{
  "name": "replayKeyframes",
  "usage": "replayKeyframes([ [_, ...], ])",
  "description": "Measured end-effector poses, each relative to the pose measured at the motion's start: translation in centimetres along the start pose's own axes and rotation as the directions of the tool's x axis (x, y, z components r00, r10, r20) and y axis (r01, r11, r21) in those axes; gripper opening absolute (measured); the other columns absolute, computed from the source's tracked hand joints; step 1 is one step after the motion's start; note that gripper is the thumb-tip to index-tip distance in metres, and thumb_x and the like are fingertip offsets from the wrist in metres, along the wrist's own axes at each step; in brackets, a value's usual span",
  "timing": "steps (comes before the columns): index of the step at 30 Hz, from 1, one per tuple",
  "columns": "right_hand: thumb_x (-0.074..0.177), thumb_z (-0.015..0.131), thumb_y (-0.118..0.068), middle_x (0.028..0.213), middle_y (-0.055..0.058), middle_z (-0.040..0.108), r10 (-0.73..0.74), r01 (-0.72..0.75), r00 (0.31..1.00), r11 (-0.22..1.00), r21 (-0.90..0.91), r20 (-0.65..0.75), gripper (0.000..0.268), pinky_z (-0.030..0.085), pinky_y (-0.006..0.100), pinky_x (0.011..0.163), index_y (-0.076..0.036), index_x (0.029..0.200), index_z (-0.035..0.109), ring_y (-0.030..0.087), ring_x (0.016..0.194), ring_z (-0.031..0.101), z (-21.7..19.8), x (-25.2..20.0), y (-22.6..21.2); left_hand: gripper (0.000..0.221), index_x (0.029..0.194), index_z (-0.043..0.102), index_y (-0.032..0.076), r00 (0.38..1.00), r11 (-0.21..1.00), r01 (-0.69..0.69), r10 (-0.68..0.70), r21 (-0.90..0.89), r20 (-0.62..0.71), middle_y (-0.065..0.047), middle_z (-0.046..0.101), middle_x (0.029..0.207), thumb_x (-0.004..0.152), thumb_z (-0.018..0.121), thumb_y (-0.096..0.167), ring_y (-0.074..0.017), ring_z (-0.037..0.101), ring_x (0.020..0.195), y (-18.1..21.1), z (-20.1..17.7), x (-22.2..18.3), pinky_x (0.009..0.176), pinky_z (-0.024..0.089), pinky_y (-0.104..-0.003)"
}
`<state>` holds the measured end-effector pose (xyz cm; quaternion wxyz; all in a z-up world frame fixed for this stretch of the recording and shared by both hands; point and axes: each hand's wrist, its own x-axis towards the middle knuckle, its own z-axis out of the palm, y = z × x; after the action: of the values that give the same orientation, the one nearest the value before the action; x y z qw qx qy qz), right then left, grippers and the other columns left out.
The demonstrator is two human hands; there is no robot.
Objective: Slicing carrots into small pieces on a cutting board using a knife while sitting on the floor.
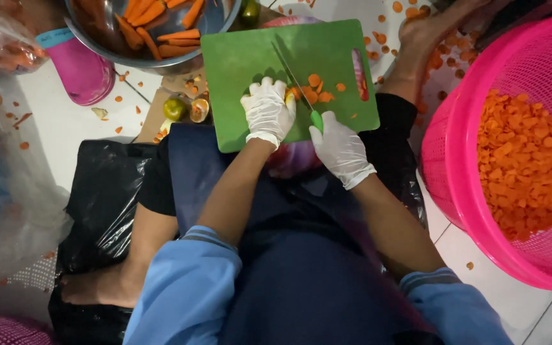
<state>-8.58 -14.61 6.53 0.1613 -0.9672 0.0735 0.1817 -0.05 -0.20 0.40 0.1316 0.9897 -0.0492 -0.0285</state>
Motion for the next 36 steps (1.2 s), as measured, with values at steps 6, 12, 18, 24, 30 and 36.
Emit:
replayKeyframes([
  [6, 0.103, 0.039, -0.048, 0.106, 0.026, 0.069, -0.017, 0.016, 1.000, 0.999, -0.035, -0.003, 0.041, 0.053, 0.058, 0.091, -0.011, 0.119, 0.043, 0.045, 0.107, 0.066, 0.4, 0.1, 0.1, 0.028, 0.102, 0.057, 0.026, 1.000, 1.000, 0.011, -0.011, -0.012, 0.003, 0.002, 0.050, 0.110, 0.094, 0.048, 0.051, -0.0253, 0.050, 0.110, 0.1, 0.0, 0.1, 0.089, 0.046, -0.049],
  [12, 0.103, 0.040, -0.044, 0.104, 0.025, 0.068, 0.074, -0.073, 0.995, 0.997, -0.018, 0.070, 0.034, 0.054, 0.058, 0.089, -0.012, 0.116, 0.042, 0.045, 0.105, 0.066, 0.1, 0.5, -1.3, 0.027, 0.101, 0.057, 0.025, 0.997, 0.999, -0.017, 0.015, -0.032, -0.070, 0.001, 0.052, 0.112, 0.093, 0.050, 0.050, -0.0253, 0.051, 0.110, -0.2, 1.1, 0.0, 0.090, 0.046, -0.048],
  [18, 0.101, 0.040, -0.043, 0.103, 0.025, 0.068, 0.098, -0.097, 0.991, 0.995, -0.021, 0.089, 0.032, 0.053, 0.060, 0.089, -0.014, 0.115, 0.040, 0.047, 0.104, 0.066, 1.3, 5.3, -2.1, 0.024, 0.102, 0.055, 0.024, 0.990, 0.998, -0.064, 0.063, -0.012, -0.125, 0.001, 0.050, 0.110, 0.095, 0.051, 0.046, -0.0258, 0.050, 0.109, -0.4, 1.2, -0.4, 0.089, 0.046, -0.048],
  [24, 0.103, 0.040, -0.042, 0.107, 0.029, 0.066, 0.002, -0.003, 0.999, 1.000, 0.028, 0.046, 0.036, 0.051, 0.061, 0.089, -0.009, 0.117, 0.044, 0.049, 0.108, 0.064, -1.8, 0.2, -1.6, 0.024, 0.099, 0.053, 0.025, 0.993, 1.000, -0.013, 0.010, -0.027, -0.118, 0.002, 0.050, 0.108, 0.092, 0.055, 0.048, -0.0249, 0.050, 0.108, -0.4, 1.8, 0.0, 0.088, 0.047, -0.048],
  [30, 0.104, 0.039, -0.043, 0.103, 0.027, 0.068, -0.023, 0.023, 1.000, 1.000, -0.012, 0.018, 0.036, 0.053, 0.059, 0.089, -0.010, 0.116, 0.043, 0.046, 0.105, 0.066, -0.2, 0.1, -0.7, 0.026, 0.099, 0.054, 0.024, 0.995, 1.000, 0.006, -0.009, -0.028, -0.095, 0.002, 0.051, 0.108, 0.093, 0.053, 0.049, -0.0244, 0.051, 0.108, -0.3, 1.3, -0.1, 0.088, 0.047, -0.048],
  [36, 0.102, 0.038, -0.045, 0.107, 0.031, 0.067, -0.021, 0.017, 0.992, 0.999, 0.032, 0.127, 0.043, 0.051, 0.062, 0.091, -0.007, 0.122, 0.041, 0.048, 0.108, 0.064, -0.2, 1.8, -0.5, 0.027, 0.101, 0.053, 0.023, 0.996, 1.000, -0.019, 0.019, 0.004, -0.090, 0.001, 0.050, 0.109, 0.093, 0.051, 0.048, -0.0245, 0.050, 0.109, -0.3, 1.9, 0.3, 0.087, 0.046, -0.047],
])
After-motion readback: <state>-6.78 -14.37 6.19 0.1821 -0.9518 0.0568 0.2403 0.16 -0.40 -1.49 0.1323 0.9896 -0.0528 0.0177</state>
